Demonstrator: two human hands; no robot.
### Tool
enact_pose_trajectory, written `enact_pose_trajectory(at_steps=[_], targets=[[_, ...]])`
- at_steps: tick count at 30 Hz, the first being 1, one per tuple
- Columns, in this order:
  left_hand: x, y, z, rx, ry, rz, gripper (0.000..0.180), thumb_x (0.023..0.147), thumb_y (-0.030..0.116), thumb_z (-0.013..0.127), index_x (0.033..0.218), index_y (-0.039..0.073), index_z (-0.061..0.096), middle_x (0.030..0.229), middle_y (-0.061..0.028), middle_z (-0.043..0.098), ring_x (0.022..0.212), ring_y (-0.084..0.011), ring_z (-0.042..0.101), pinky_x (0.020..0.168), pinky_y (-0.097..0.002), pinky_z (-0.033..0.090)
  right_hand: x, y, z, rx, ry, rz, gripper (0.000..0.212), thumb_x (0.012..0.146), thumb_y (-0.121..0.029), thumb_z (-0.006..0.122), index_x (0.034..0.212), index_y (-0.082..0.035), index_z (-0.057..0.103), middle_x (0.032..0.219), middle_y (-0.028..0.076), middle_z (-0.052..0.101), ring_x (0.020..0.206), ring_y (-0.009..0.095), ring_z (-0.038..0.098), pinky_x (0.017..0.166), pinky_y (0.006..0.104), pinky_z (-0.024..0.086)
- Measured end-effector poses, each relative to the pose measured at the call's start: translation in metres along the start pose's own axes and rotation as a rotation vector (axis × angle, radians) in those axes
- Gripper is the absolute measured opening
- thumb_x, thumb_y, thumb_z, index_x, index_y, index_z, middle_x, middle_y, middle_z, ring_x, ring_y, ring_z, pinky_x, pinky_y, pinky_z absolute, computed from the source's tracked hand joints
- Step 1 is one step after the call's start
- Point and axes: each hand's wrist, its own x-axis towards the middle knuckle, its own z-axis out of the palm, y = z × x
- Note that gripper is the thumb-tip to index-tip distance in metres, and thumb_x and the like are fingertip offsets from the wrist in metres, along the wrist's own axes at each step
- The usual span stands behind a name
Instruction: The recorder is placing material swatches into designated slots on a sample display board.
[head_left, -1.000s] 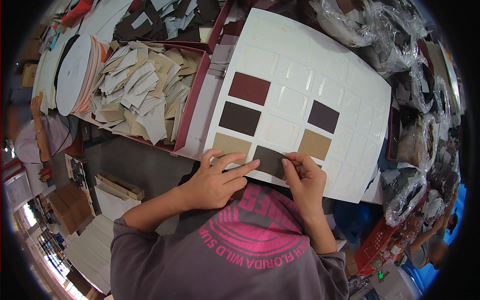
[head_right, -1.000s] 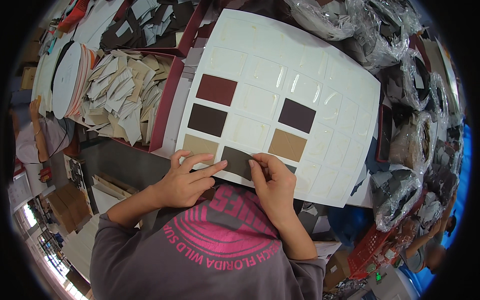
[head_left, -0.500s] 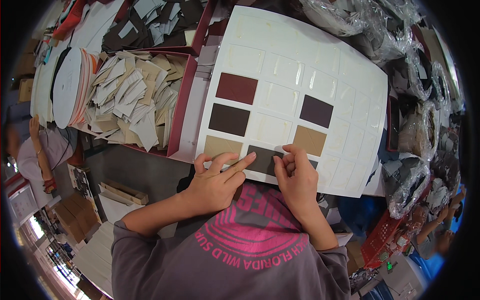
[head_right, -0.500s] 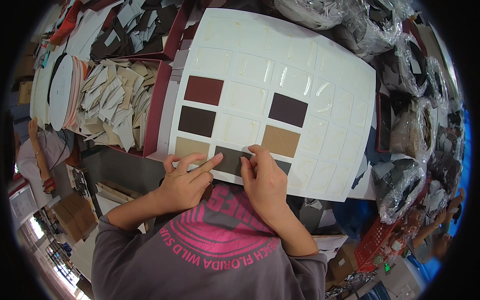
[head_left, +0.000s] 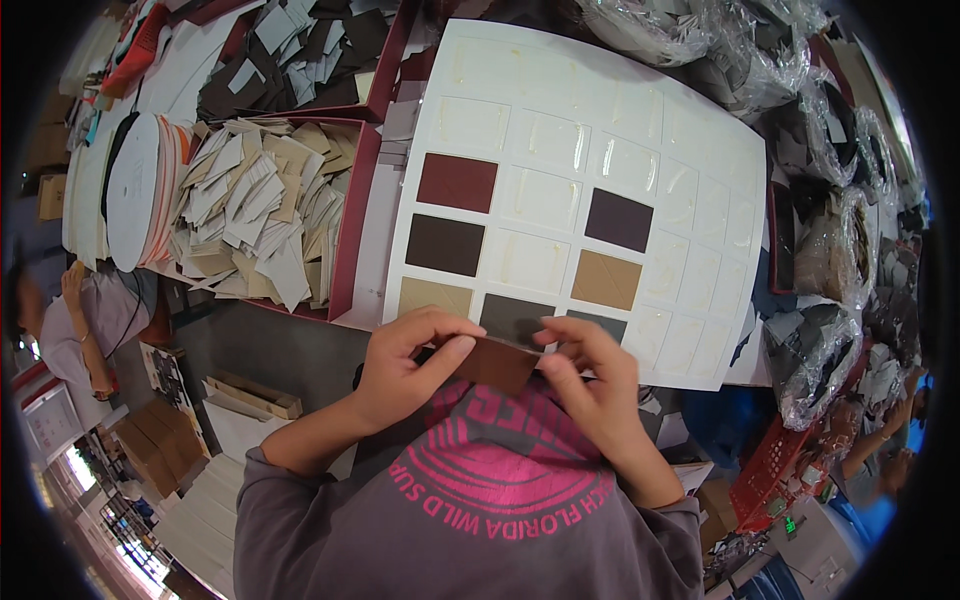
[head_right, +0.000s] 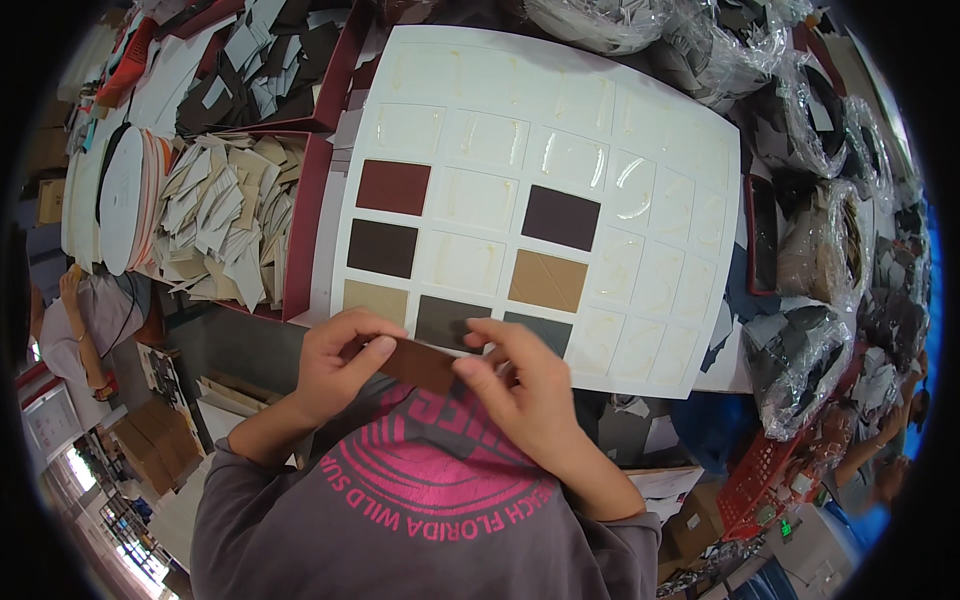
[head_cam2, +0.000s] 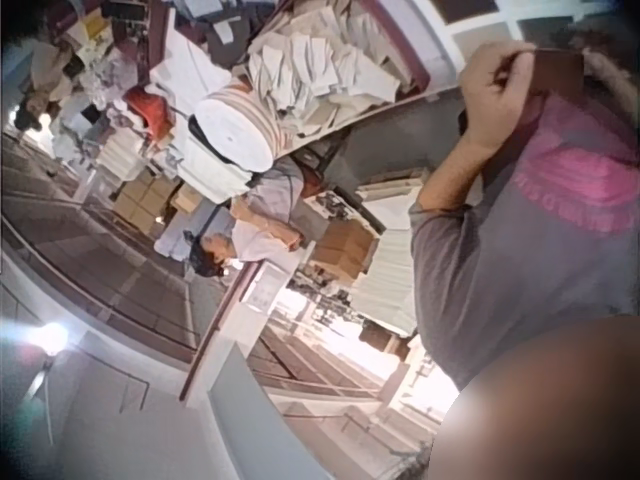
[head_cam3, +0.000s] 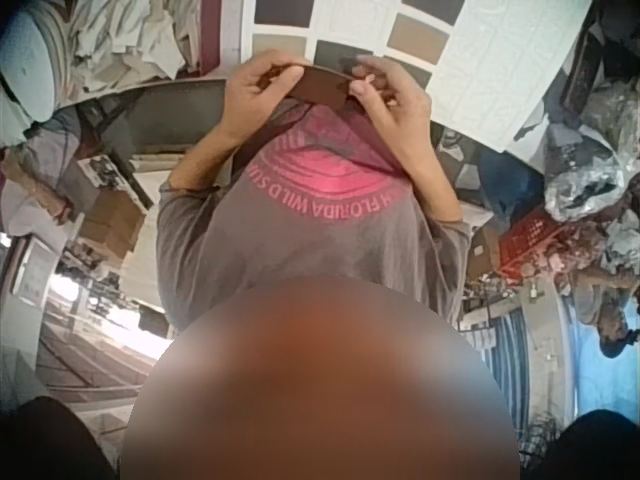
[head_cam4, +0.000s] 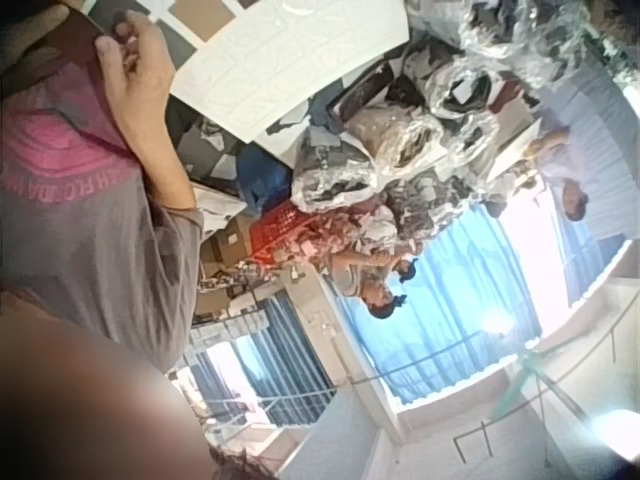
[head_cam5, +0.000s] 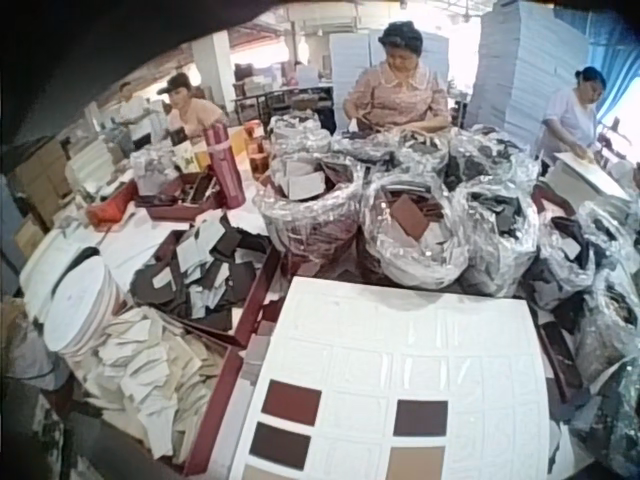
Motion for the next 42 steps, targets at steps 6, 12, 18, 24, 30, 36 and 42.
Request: enact_pose_trajectory(at_steps=[6,12,18,24,30,36,42], targets=[[0.007,-0.012,0.007,-0.149,0.094,-0.083,0.017,0.084,0.002,0.059,0.101,0.001,0.062,0.090,-0.0048,0.064,0.082,-0.0122,0.060,0.069,-0.0259,0.046,0.017,0.013,0.007,0.243,0.064,0.198,0.010,0.086,-0.006,0.063,0.091,0.001,0.059,0.068,0.000,0.057,0.058,0.003,0.051,0.052,0.0180,0.042],[0.028,-0.017,-0.010,0.763,0.155,0.547,0.023,0.078,0.006,0.063,0.100,0.007,0.063,0.103,-0.0041,0.064,0.098,-0.0210,0.059,0.084,-0.0353,0.035,0.053,0.021,-0.002,0.174,0.195,0.179,0.011,0.086,-0.007,0.063,0.089,0.003,0.059,0.070,0.001,0.058,0.056,0.003,0.050,0.048,0.0176,0.040],[0.029,-0.024,-0.009,0.929,0.093,0.537,0.025,0.079,0.019,0.064,0.103,0.010,0.063,0.113,-0.0013,0.061,0.105,-0.0166,0.054,0.091,-0.0387,0.024,0.058,0.020,0.002,0.135,0.197,0.217,0.012,0.085,-0.008,0.064,0.089,0.003,0.060,0.068,0.002,0.059,0.054,0.004,0.050,0.046,0.0187,0.041],[0.031,-0.018,-0.005,1.123,-0.015,0.531,0.051,0.083,0.051,0.051,0.116,0.013,0.060,0.127,0.0040,0.054,0.112,-0.0154,0.045,0.092,-0.0402,0.020,0.060,0.016,0.004,0.037,0.223,0.221,0.012,0.084,-0.007,0.064,0.089,0.003,0.060,0.068,0.002,0.059,0.054,0.004,0.051,0.046,0.0192,0.041],[0.029,-0.021,-0.003,1.213,-0.008,0.522,0.060,0.084,0.061,0.043,0.118,0.015,0.060,0.130,0.0094,0.051,0.114,-0.0132,0.040,0.093,-0.0414,0.018,0.062,0.019,0.007,-0.148,0.233,0.052,0.019,0.081,-0.005,0.066,0.096,0.000,0.055,0.063,0.002,0.055,0.053,0.005,0.051,0.047,0.0221,0.040],[0.029,-0.022,-0.002,1.236,0.002,0.522,0.059,0.083,0.061,0.044,0.116,0.015,0.060,0.129,0.0087,0.053,0.114,-0.0127,0.041,0.094,-0.0431,0.017,0.062,0.015,0.008,-0.284,0.230,-0.017,0.025,0.080,-0.003,0.066,0.100,-0.002,0.051,0.060,0.005,0.051,0.049,0.013,0.051,0.046,0.0259,0.040],[0.035,-0.020,0.005,1.265,-0.022,0.541,0.057,0.083,0.059,0.047,0.117,0.015,0.060,0.128,0.0084,0.053,0.113,-0.0136,0.043,0.096,-0.0453,0.018,0.060,0.026,0.001,-0.481,0.243,-0.136,0.016,0.080,-0.009,0.063,0.093,-0.007,0.054,0.070,0.008,0.057,0.062,0.025,0.060,0.050,0.0357,0.045]])
